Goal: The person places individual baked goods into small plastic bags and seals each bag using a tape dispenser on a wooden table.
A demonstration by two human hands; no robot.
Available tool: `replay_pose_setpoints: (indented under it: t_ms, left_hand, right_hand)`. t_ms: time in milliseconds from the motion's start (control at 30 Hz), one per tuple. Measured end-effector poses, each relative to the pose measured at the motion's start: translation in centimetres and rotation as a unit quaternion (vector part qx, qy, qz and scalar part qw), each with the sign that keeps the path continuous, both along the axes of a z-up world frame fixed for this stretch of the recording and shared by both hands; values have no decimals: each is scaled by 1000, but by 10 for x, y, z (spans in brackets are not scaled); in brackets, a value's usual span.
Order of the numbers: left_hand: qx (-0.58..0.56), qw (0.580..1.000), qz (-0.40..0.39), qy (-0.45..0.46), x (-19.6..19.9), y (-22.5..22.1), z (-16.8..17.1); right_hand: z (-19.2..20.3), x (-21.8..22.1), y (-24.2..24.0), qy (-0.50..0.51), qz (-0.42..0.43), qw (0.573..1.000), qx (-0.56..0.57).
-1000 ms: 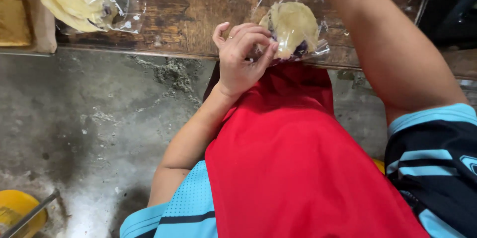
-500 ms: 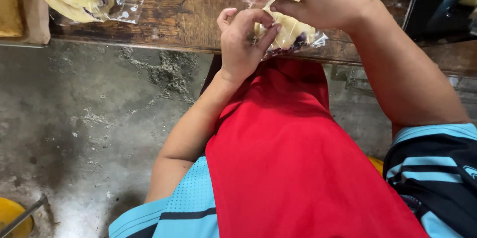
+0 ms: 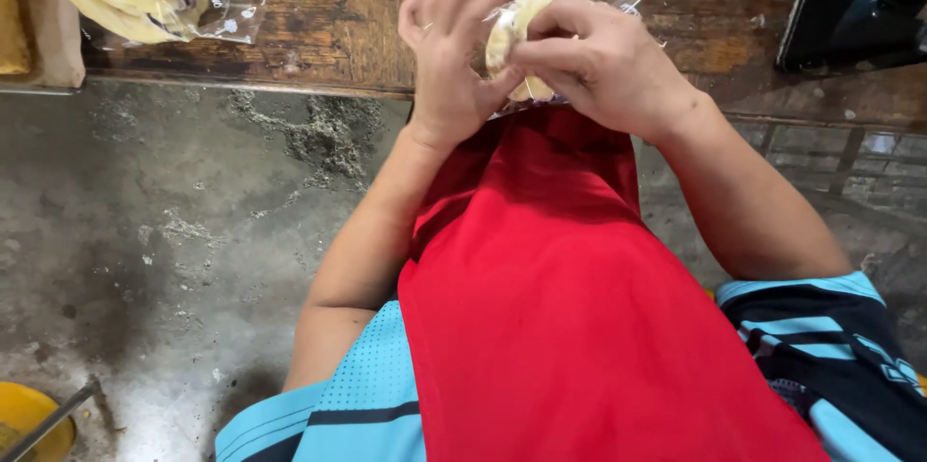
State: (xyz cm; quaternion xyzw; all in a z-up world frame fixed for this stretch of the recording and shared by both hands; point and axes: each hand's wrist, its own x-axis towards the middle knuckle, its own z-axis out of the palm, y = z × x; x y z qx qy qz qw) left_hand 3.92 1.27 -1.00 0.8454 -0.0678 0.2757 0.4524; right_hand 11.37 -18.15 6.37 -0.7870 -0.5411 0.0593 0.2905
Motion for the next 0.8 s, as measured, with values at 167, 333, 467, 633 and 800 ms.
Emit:
replay_pose_setpoints:
  t_ms: [167,333,467,633,800]
  left_hand:
    - [30,997,-71,0,3,12,-13]
    - [17,995,-102,-6,-11,24,-15]
    - [48,995,-84,24,-26,31,-5]
    - [97,991,-93,1,-19,37,0]
    - [-18,986,-153,60,11,44,-13]
  right_hand:
    - [-4,-11,-9,-28,-33,998,45]
    - [-17,-16,-24,-105,-82,991,16]
    - [-26,-16,-30,-127,-75,989,13]
    - [-30,-17,-33,-134,-69,989,11]
    - [-33,-15,-40,-141,-68,988,10]
